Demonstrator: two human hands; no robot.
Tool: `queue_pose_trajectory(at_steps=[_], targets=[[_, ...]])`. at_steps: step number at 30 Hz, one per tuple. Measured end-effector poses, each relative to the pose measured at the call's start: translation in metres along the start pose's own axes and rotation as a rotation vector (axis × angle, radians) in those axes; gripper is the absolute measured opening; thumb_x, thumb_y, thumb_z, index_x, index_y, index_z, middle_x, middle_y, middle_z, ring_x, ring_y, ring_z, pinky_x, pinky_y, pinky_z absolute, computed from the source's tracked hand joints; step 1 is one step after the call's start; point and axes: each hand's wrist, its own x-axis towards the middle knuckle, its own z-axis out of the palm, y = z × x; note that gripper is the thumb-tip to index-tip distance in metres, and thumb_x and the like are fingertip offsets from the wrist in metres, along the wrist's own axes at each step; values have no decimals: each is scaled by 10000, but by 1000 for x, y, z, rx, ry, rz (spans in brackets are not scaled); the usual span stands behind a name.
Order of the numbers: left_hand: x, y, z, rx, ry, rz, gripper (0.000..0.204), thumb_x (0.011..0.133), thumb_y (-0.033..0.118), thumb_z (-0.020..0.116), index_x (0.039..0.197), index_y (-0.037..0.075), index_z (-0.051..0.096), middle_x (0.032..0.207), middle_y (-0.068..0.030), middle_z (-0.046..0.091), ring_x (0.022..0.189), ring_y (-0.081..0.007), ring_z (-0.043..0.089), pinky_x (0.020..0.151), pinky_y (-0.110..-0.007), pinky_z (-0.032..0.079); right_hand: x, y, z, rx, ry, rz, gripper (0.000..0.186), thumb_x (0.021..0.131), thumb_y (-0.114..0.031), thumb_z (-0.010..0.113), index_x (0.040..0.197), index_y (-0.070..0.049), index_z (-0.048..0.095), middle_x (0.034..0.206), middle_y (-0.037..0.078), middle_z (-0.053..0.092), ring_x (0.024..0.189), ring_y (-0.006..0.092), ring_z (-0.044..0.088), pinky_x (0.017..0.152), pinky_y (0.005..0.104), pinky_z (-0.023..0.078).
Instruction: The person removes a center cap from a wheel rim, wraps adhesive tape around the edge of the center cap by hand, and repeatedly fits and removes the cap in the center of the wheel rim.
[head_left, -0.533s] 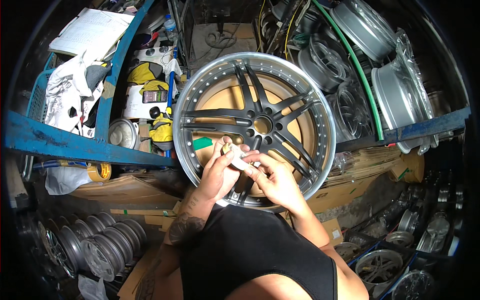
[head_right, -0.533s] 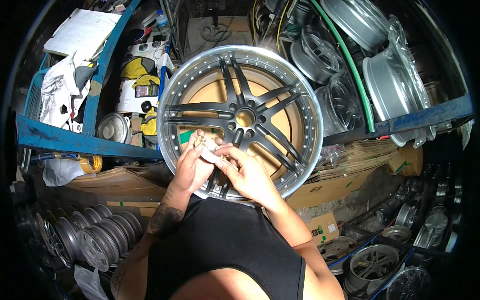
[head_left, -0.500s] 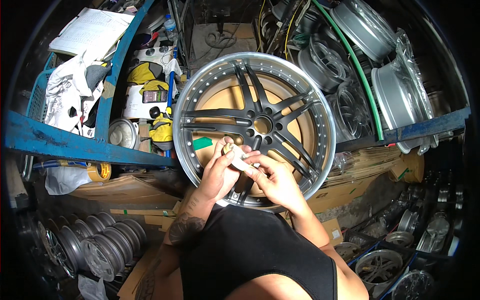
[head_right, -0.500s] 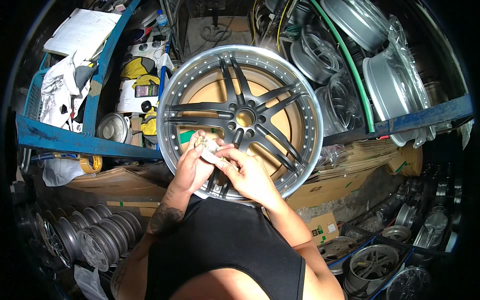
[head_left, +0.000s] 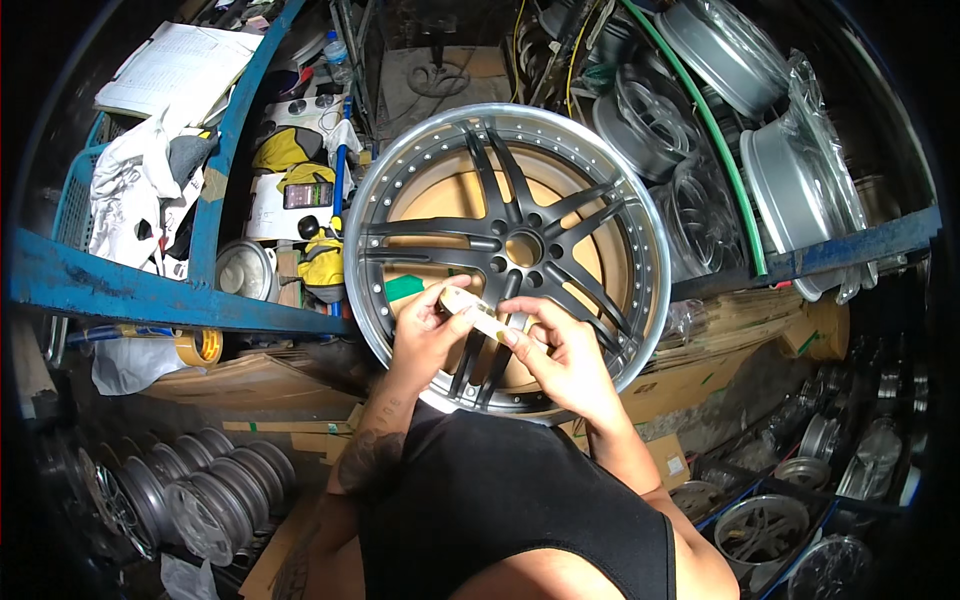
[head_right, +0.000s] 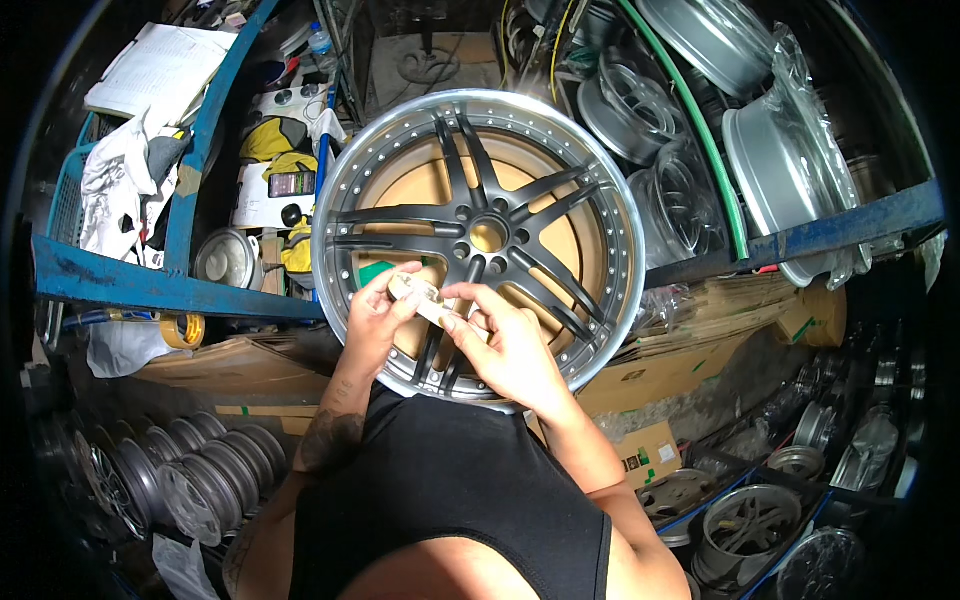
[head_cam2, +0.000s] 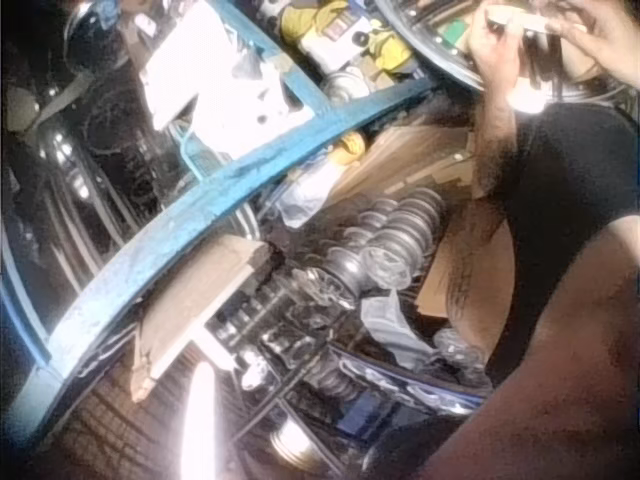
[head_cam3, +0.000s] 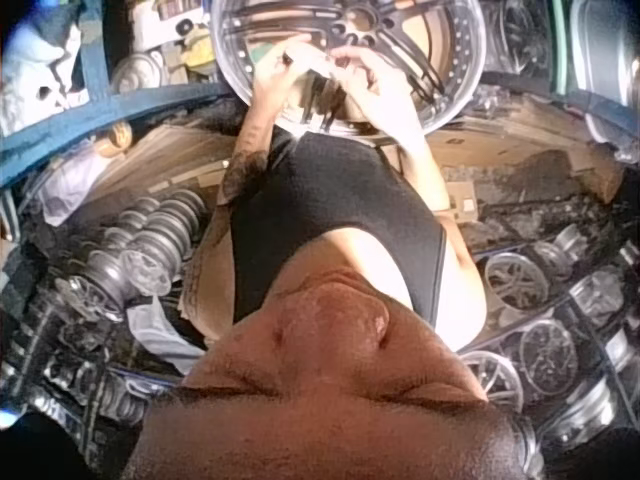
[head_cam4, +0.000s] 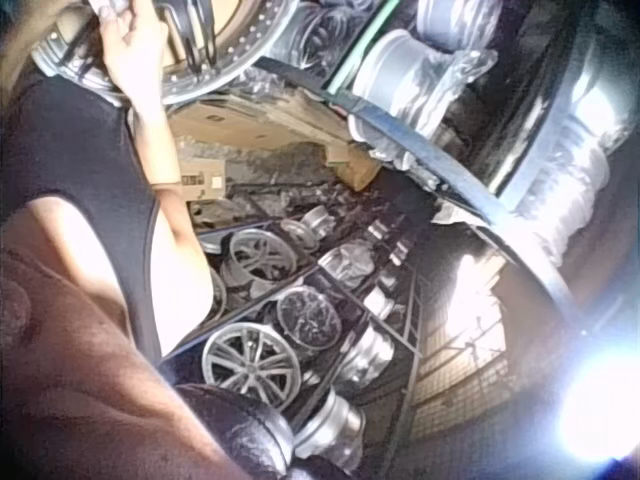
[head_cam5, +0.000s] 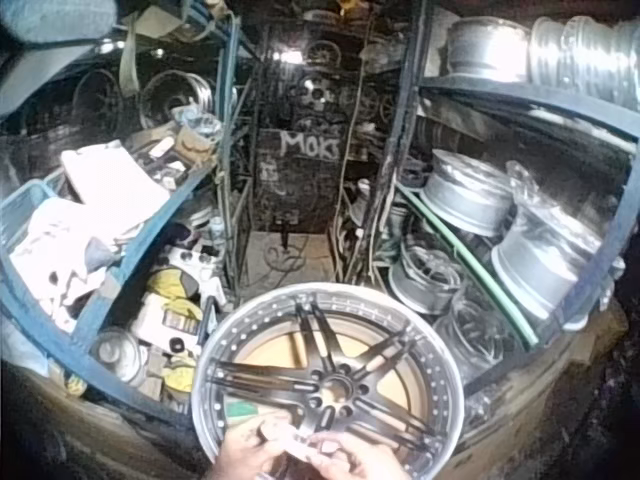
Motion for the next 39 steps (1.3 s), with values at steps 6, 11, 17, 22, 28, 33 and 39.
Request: queue_pose_trajectory(at_steps=[6, 11, 17, 22, 28, 33, 39], targets=[[4, -9, -2, -171, -7, -100, 414, 987, 149, 592, 1327, -72, 509, 1111, -127, 650, 1018, -206, 681, 895, -377, 590, 0, -1, -3, -62, -7, 1, 368, 938, -151, 662, 1289, -79, 580, 596, 41, 556, 504, 91, 457, 507, 274, 364], [3, -3, 2, -246, -41, -118, 420, 1000, 175, 560, 1326, -84, 502, 1111, -142, 656, 1018, -227, 688, 890, -399, 598, 4, 5, -1, -102, 17, 12, 375, 941, -178, 664, 1291, -81, 575, 618, 86, 606, 502, 128, 520, 521, 281, 401], [2, -2, -1, -197, -45, -170, 423, 1010, 203, 537, 1319, -85, 514, 1113, -135, 667, 1027, -217, 683, 925, -405, 575, 6, 11, 1, -123, 10, 36, 321, 933, -205, 674, 1233, -96, 633, 714, 115, 657, 535, 148, 580, 547, 301, 438], [3, -7, -4, -161, -25, -161, 412, 1014, 208, 533, 1314, -74, 530, 1108, -128, 668, 1024, -201, 673, 950, -377, 539, 8, 21, 4, -101, 14, -74, 291, 932, -238, 676, 1187, -97, 671, 726, 108, 661, 541, 163, 585, 549, 315, 443], [2, -4, 2, -189, 12, -131, 360, 1027, 197, 546, 1302, -35, 560, 1068, -66, 669, 948, -86, 635, 794, -212, 493, 7, 10, 2, -124, -2, 24, 281, 919, -136, 695, 1185, -47, 672, 821, 85, 677, 660, 99, 587, 624, 268, 469], [1, -4, -1, -158, -2, -163, 425, 1004, 196, 526, 1305, -104, 528, 1136, -121, 653, 1053, -170, 640, 979, -334, 495, 8, 13, 4, -130, 0, 7, 259, 920, -139, 688, 1165, -55, 679, 821, 89, 687, 665, 114, 609, 625, 279, 473], [3, 2, 4, 4, -47, -87, 506, 1009, 226, 519, 1398, -92, 464, 1212, -122, 639, 1192, -157, 563, 1097, -319, 370, 12, 12, 2, -211, -45, -6, 179, 928, -171, 677, 1060, -56, 715, 763, 108, 676, 612, 131, 597, 580, 298, 448]])
